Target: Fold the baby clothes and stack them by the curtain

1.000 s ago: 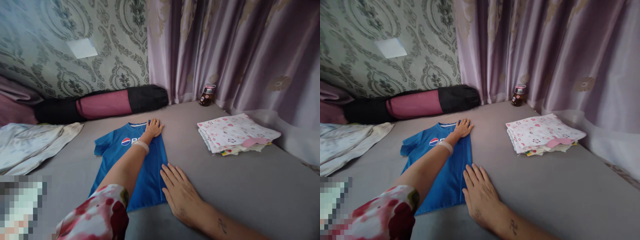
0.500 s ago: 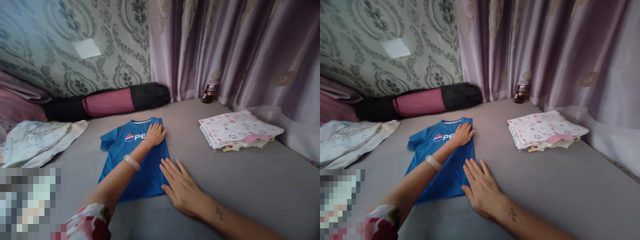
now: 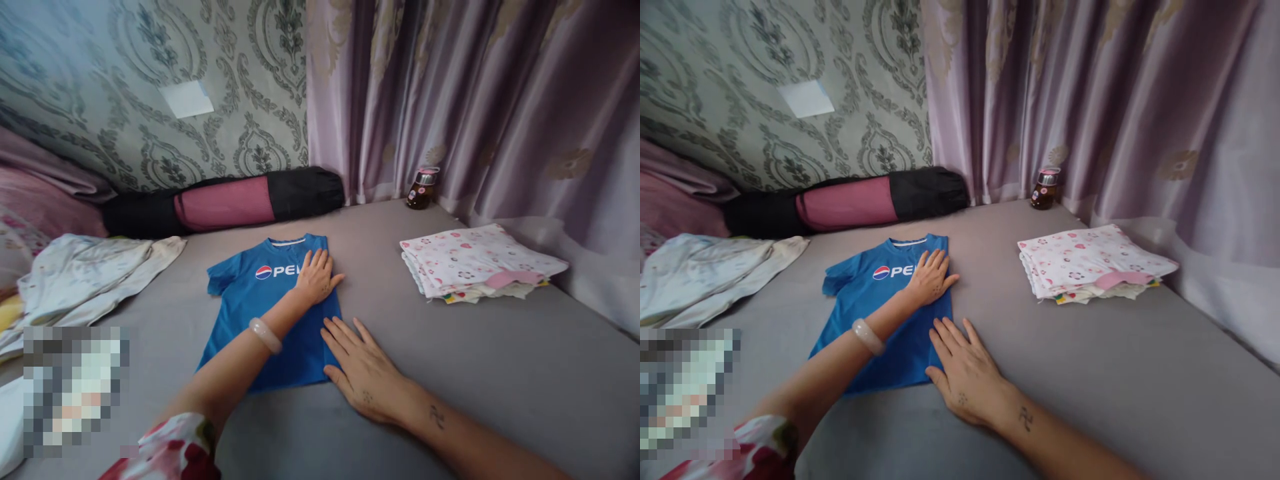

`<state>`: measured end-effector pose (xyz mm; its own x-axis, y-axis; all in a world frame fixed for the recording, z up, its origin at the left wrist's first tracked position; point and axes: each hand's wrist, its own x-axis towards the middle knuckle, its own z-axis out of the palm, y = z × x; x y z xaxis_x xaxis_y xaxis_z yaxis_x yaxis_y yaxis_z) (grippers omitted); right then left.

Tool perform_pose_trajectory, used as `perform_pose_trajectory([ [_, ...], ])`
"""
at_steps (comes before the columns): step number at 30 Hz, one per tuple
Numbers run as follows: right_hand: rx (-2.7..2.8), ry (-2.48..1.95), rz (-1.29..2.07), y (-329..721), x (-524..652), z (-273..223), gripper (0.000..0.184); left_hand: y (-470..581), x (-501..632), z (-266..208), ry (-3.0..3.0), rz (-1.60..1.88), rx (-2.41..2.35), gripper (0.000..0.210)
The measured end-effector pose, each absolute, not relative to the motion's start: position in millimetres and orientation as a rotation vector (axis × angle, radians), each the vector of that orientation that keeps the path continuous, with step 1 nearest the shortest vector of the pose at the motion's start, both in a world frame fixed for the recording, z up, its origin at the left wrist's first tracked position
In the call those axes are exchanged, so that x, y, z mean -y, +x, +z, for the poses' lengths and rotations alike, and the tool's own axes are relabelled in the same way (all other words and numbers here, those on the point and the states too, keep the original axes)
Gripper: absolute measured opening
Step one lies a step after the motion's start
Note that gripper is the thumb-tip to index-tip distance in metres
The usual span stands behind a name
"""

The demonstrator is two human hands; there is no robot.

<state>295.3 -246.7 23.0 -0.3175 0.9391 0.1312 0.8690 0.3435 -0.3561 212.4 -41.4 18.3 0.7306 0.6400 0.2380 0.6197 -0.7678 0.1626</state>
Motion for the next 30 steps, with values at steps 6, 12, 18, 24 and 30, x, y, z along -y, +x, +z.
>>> perform_pose_trajectory([
  [6, 2.269, -1.515, 0.229, 291, 248, 26, 0.038, 193, 68, 8, 2.830, 0.287, -0.871, 0.058],
  [12, 2.210, -1.421, 0.175, 287, 247, 17, 0.029, 191, 63, 5, 2.781, 0.320, -0.833, 0.056],
  [18, 2.210, -1.396, 0.172, 288, 247, 19, 0.028, 189, 13, 25, 2.389, 0.691, -1.465, 0.037],
  [24, 2.214, -1.400, 0.185, 289, 249, 22, 0.029, 186, -26, 27, 1.885, 0.484, -2.094, 0.053],
  [30, 2.201, -1.399, 0.197, 290, 249, 19, 0.029, 197, -34, 21, 1.689, 0.516, -2.105, 0.042],
])
